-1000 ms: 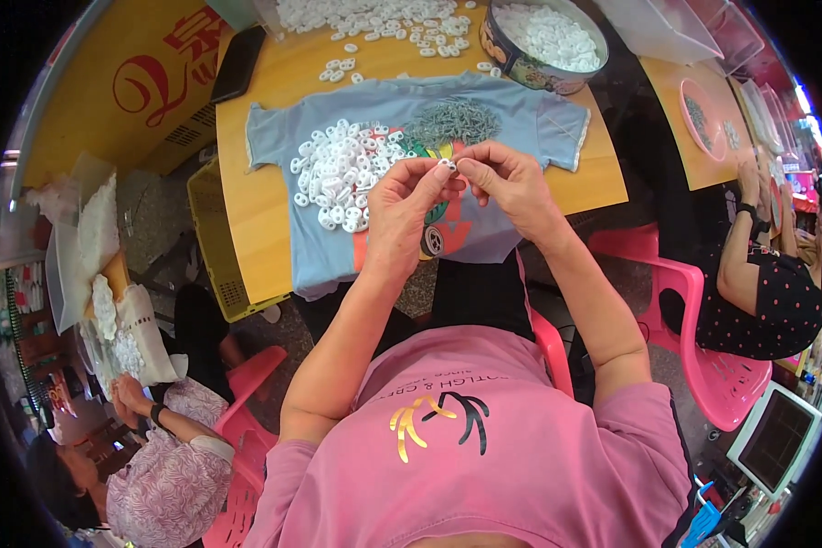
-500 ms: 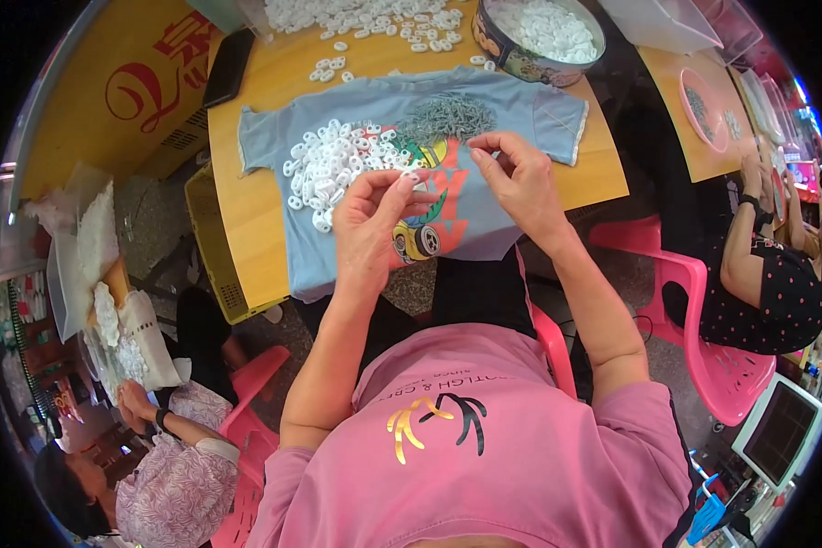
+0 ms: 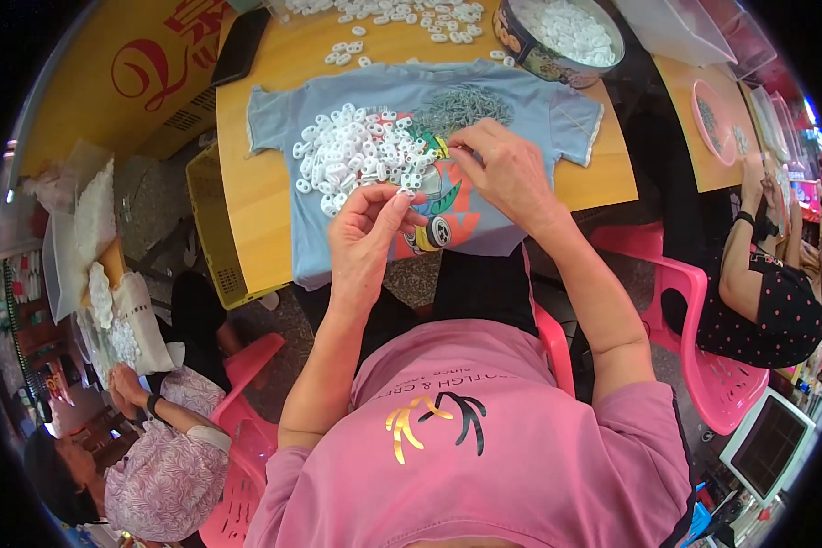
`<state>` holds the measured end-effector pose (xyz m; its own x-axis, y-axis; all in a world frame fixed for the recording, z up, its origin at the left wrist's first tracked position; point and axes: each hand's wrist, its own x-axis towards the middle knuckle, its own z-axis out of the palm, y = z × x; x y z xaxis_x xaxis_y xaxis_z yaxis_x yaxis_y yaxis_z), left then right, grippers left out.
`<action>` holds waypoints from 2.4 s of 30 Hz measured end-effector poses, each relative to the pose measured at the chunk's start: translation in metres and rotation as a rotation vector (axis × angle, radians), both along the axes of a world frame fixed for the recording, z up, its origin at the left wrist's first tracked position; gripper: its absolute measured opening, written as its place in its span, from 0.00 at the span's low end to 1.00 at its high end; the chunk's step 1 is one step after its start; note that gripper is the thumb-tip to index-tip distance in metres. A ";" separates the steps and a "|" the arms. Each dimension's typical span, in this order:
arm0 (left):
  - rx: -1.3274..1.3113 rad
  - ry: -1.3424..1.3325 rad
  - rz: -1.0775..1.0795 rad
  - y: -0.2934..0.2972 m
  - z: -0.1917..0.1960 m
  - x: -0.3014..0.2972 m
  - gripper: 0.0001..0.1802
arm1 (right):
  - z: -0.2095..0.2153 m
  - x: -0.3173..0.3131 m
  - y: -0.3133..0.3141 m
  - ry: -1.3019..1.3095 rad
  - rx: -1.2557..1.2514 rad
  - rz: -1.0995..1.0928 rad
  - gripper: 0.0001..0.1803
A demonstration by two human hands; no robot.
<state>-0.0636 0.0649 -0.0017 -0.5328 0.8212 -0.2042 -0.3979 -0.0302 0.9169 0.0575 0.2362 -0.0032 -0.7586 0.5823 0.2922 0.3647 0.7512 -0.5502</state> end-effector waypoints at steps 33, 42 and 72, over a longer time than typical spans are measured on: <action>0.112 -0.046 0.066 -0.003 0.017 0.007 0.09 | 0.036 -0.007 -0.043 0.426 -1.204 0.123 0.10; 0.189 -0.018 0.101 -0.009 0.027 0.011 0.08 | 0.031 -0.011 -0.064 0.516 -1.377 0.173 0.09; 0.203 0.048 0.146 -0.014 0.030 0.017 0.06 | 0.030 -0.014 -0.082 0.582 -1.308 0.109 0.09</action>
<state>-0.0470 0.0510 0.0285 -0.6537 0.7566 -0.0146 -0.3317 -0.2691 0.9042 0.0433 0.1538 0.0263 -0.7772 0.6180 -0.1189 -0.1736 -0.3922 -0.9034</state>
